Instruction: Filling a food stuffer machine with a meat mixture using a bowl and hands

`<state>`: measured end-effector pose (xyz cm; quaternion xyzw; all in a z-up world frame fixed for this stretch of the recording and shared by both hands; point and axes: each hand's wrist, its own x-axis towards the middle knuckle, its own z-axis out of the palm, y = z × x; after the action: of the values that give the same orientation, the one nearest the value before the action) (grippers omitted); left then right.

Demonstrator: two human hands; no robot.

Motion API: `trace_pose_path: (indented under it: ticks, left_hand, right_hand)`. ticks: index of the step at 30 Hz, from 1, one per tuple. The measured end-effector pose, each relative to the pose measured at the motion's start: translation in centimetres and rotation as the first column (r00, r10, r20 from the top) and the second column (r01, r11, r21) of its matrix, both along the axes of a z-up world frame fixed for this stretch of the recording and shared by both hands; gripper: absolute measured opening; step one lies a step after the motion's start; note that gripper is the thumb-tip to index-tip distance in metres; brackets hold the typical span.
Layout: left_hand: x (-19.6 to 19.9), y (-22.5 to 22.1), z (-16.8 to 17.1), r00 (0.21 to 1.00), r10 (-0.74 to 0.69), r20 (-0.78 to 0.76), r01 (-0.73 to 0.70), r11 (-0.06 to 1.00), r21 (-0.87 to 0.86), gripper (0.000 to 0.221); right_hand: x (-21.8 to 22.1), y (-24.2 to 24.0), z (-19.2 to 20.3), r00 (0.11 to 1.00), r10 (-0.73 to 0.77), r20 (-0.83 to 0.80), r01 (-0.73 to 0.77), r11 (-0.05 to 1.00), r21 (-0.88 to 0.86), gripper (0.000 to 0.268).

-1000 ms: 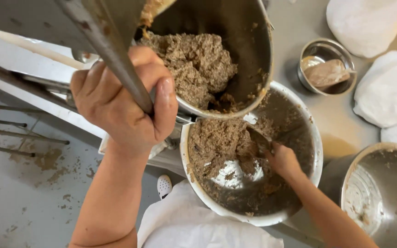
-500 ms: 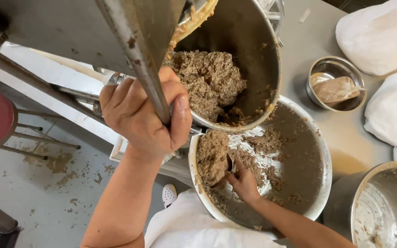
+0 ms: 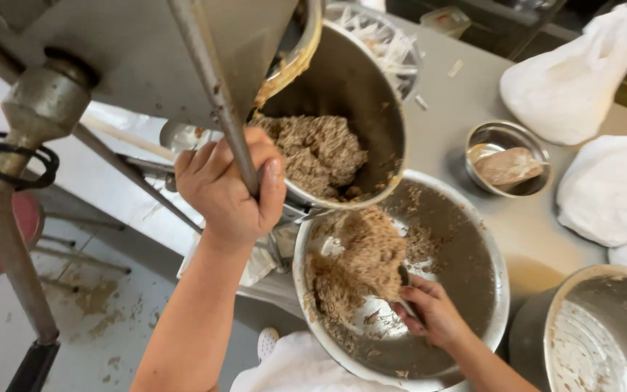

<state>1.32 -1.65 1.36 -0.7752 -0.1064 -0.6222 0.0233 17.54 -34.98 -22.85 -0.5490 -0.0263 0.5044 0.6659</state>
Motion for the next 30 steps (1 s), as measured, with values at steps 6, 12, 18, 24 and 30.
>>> trace_pose_path:
  ticks: [6, 12, 18, 24, 30]
  left_hand:
    - [0.1, 0.1, -0.3, 1.0, -0.007, 0.026, 0.007, 1.0, 0.003, 0.048]
    - [0.1, 0.4, -0.9, 0.996, -0.057, 0.07, 0.06, 0.997, -0.037, 0.032]
    - [1.0, 2.3, -3.2, 0.993, -0.01, 0.12, 0.004, 0.999, 0.049, 0.028]
    - [0.7, 1.8, -2.7, 0.992, -0.016, 0.128, 0.012, 0.999, 0.035, 0.03]
    - [1.2, 2.5, -3.5, 0.992, 0.0, 0.129, -0.004, 1.0, 0.029, 0.031]
  right_hand:
    - [8.8, -5.4, 10.9, 0.927, -0.078, 0.366, 0.148, 0.975, -0.168, 0.004]
    - [7.7, 4.5, 29.2, 0.431, 0.307, 0.848, 0.156, 0.901, -0.405, 0.036]
    - [0.7, 19.6, 31.0, -0.614, 0.611, 0.499, 0.285, 0.761, -0.582, 0.034]
    - [-0.4, 22.0, 32.2, -0.952, 0.232, 0.199, 0.128, 0.892, -0.433, 0.033]
    - [1.4, 17.1, 34.1, -0.921, 0.35, 0.171, 0.276, 0.896, -0.347, 0.034]
